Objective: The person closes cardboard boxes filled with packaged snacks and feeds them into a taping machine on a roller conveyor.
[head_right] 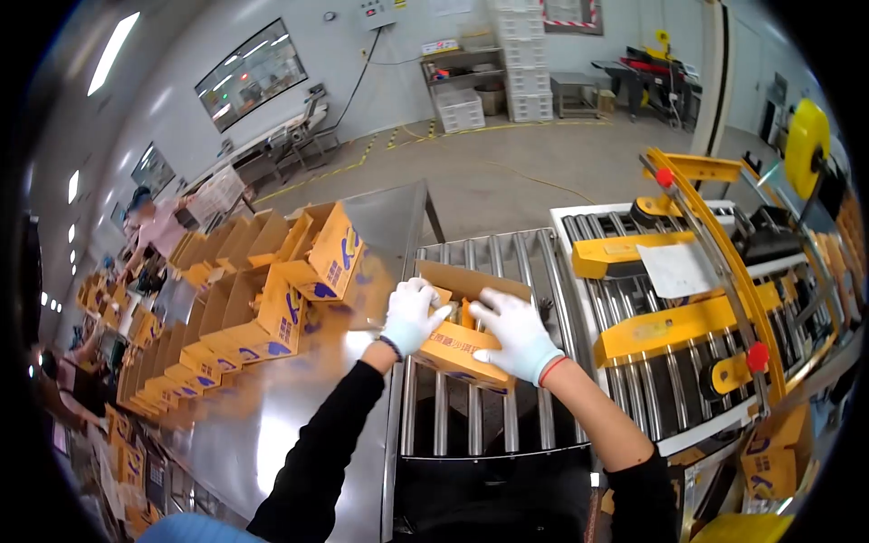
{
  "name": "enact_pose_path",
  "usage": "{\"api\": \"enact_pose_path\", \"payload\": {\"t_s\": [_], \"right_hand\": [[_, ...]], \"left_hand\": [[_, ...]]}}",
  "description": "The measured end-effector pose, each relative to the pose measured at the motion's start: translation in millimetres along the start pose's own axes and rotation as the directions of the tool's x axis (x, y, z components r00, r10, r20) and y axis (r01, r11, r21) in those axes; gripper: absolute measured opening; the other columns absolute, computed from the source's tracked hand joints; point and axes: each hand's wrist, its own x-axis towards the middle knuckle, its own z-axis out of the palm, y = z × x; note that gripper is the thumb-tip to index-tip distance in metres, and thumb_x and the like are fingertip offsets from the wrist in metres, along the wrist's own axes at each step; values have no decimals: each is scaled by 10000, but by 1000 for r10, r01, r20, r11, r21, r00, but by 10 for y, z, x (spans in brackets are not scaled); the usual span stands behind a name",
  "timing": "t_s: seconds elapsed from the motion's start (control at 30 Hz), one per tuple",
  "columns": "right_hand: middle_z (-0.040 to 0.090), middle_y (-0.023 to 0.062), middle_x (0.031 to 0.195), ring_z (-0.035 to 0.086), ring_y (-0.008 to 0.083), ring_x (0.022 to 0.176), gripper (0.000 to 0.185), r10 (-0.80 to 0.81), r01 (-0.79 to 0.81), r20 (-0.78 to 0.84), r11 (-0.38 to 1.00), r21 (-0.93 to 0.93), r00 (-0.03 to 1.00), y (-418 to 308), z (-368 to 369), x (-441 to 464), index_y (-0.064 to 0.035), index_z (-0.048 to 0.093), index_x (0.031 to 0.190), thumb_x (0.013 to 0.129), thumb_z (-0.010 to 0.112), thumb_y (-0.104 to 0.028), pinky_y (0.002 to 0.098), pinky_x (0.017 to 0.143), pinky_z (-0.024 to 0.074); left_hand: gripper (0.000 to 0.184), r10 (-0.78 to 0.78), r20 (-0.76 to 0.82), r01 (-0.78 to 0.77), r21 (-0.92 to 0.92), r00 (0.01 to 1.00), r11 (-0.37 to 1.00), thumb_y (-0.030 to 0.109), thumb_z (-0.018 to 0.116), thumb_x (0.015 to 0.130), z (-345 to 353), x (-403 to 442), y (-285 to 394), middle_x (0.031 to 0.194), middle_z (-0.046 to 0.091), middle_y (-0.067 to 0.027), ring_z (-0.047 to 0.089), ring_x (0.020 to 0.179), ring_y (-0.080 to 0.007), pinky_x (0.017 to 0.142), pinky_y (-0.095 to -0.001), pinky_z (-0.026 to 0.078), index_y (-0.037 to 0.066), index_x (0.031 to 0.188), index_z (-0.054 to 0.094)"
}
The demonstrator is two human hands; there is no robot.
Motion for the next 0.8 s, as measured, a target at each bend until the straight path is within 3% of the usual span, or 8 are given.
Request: {"api": "enact_pose_path", "payload": {"t_s": [0.13,0.2,0.3,0.37,0.43,0.53,0.6,0.8], "right_hand": [[469,178,1469,422,368,1377,996,179,-235,-239,944,-232,954,-238,-80,27,23,401,1484,699,866,-376,536,1189,283],[488,188,1426,436,369,1353,994,208,-212,-68,975,-65,976,-515,55,-244,28,423,1470,676,878,-360,553,1178,300],[526,179,1380,484,362,1312,921,26,-47,-130,987,-156,991,-281,370,-446,-13,489,1430,645,899,-264,507,1167,349],[530,161,1393,481,328,1333,879,68,-79,-168,995,-62,983,-137,238,-416,-33,491,1424,667,883,-252,489,1182,337],[531,144,1405,474,306,1351,860,83,-97,-184,993,-74,980,55,173,-359,-47,489,1422,680,873,-250,478,1195,322],[527,127,1421,465,287,1369,865,85,-102,-172,990,-98,981,271,185,-343,-51,476,1432,686,868,-249,472,1213,298],[512,129,1448,451,291,1387,850,96,-112,-146,987,-111,985,327,202,-368,-55,472,1434,704,855,-264,474,1220,286],[675,134,1208,589,304,1219,238,330,-111,-486,898,426,809,583,147,-735,-70,700,1152,974,609,-199,437,1111,412]], "left_hand": [[552,-281,-328,177,-313,902,933,439,690,940,465,-81,-215,1112,673,-158,598,1154,-356,1043,-410,459,27,1292,590],[586,-233,367,386,-922,900,36,458,645,989,601,-156,-450,1209,675,-150,618,1163,-281,1050,-378,455,-15,1326,567],[520,-300,229,353,-807,926,473,422,594,1031,790,-190,-596,1181,667,-100,610,1103,-159,980,-315,487,-6,1325,570],[406,-260,361,402,-907,895,124,359,593,1036,726,-95,-448,1116,666,-94,630,1023,-166,894,-327,525,11,1245,592],[414,-284,289,314,-948,914,48,327,578,1045,952,70,-444,1175,665,-107,640,1064,-181,923,-330,526,4,1304,578],[487,-349,26,237,-780,937,580,267,517,1052,981,204,-321,1450,530,-212,493,1363,-314,1141,-382,381,-12,1451,490],[455,-92,-240,-6,-380,966,925,140,492,1022,740,250,-102,1468,506,-238,425,1425,-372,1176,-405,350,30,1463,497],[458,117,-132,-157,-358,984,920,-55,450,932,504,304,160,1477,506,-187,370,1461,-386,1213,-451,317,50,1364,560]]}}
